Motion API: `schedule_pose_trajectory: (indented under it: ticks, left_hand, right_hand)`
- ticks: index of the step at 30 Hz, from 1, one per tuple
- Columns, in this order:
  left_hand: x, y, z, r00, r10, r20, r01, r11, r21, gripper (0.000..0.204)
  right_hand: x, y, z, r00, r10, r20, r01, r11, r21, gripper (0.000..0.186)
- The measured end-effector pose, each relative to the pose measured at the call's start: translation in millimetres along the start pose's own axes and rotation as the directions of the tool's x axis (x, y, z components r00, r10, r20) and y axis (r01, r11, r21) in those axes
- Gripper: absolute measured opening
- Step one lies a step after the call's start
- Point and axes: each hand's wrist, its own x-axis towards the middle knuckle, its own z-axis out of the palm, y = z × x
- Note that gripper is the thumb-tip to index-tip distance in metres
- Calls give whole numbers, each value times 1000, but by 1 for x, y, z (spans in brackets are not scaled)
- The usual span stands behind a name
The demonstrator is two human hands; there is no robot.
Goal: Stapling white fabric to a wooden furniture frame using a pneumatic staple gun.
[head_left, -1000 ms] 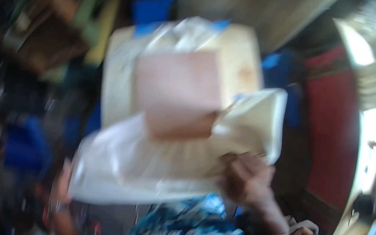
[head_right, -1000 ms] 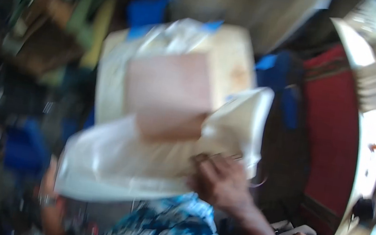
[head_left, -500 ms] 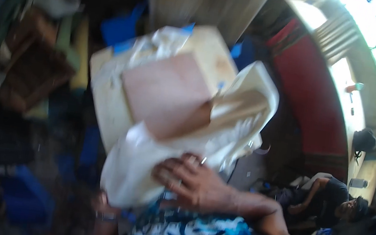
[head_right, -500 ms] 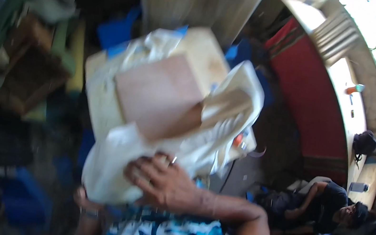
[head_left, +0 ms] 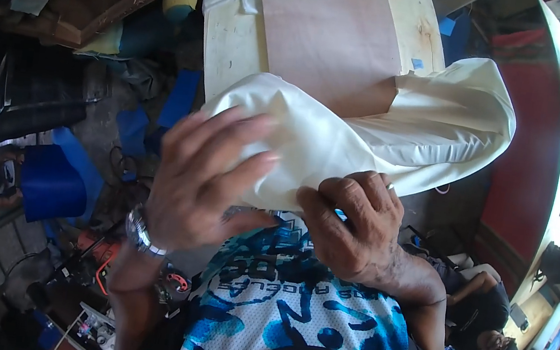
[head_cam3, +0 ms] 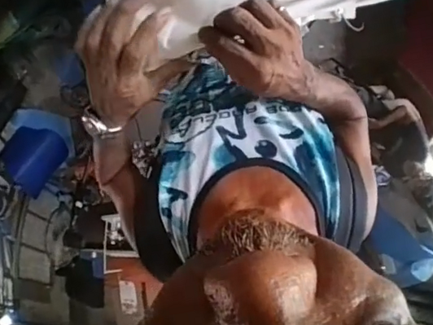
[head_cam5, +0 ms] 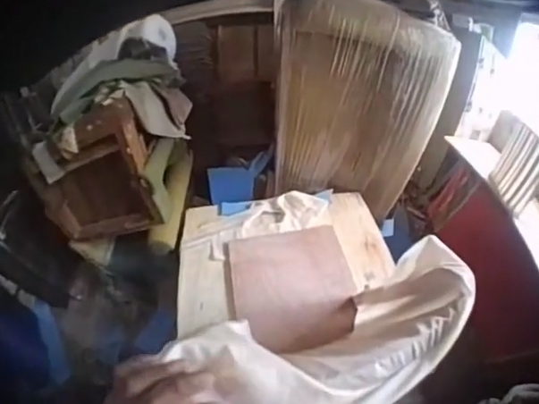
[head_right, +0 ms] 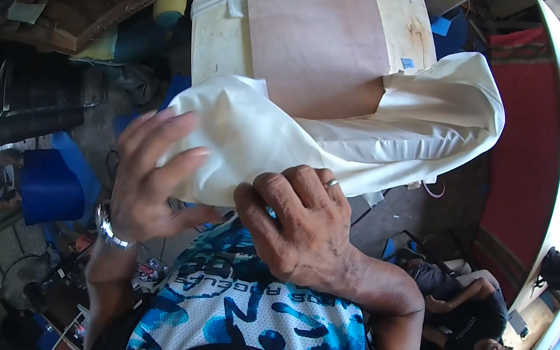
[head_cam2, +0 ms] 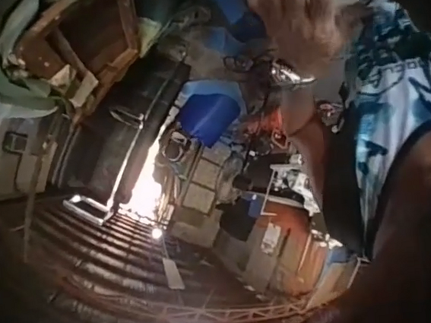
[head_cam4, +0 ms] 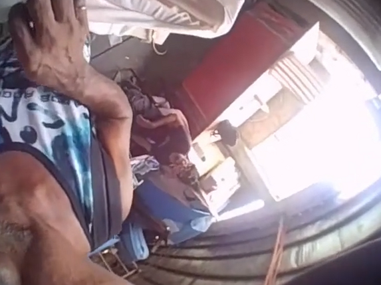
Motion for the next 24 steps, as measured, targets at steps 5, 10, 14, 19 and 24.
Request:
schedule_pose_trajectory:
  ticks: [5,10,14,19,24]
  left_hand:
    - [57,-35,-5,907,174,383,-74,963,-260,80]
    - [55,-55,14,947,227,229,-130,919,-373,37]
    - [47,-62,29,974,186,127,-99,861,-500,31]
    - [61,-61,39,998,67,8,-42,709,-704,15]
    - [70,-67,56,996,74,46,-10,622,-783,29]
  right_hand:
    - [2,-2,-10,999,14,46,-23,982,187,31]
    - [7,7,-28,991,65,115,-107,906,409,26]
    - [16,30,-37,984,175,-37,-167,975,147,46]
    - [29,29,-37,911,326,251,-319,945,-71,66]
    - [23,35,-15,961,222,165,-222,975,-22,45]
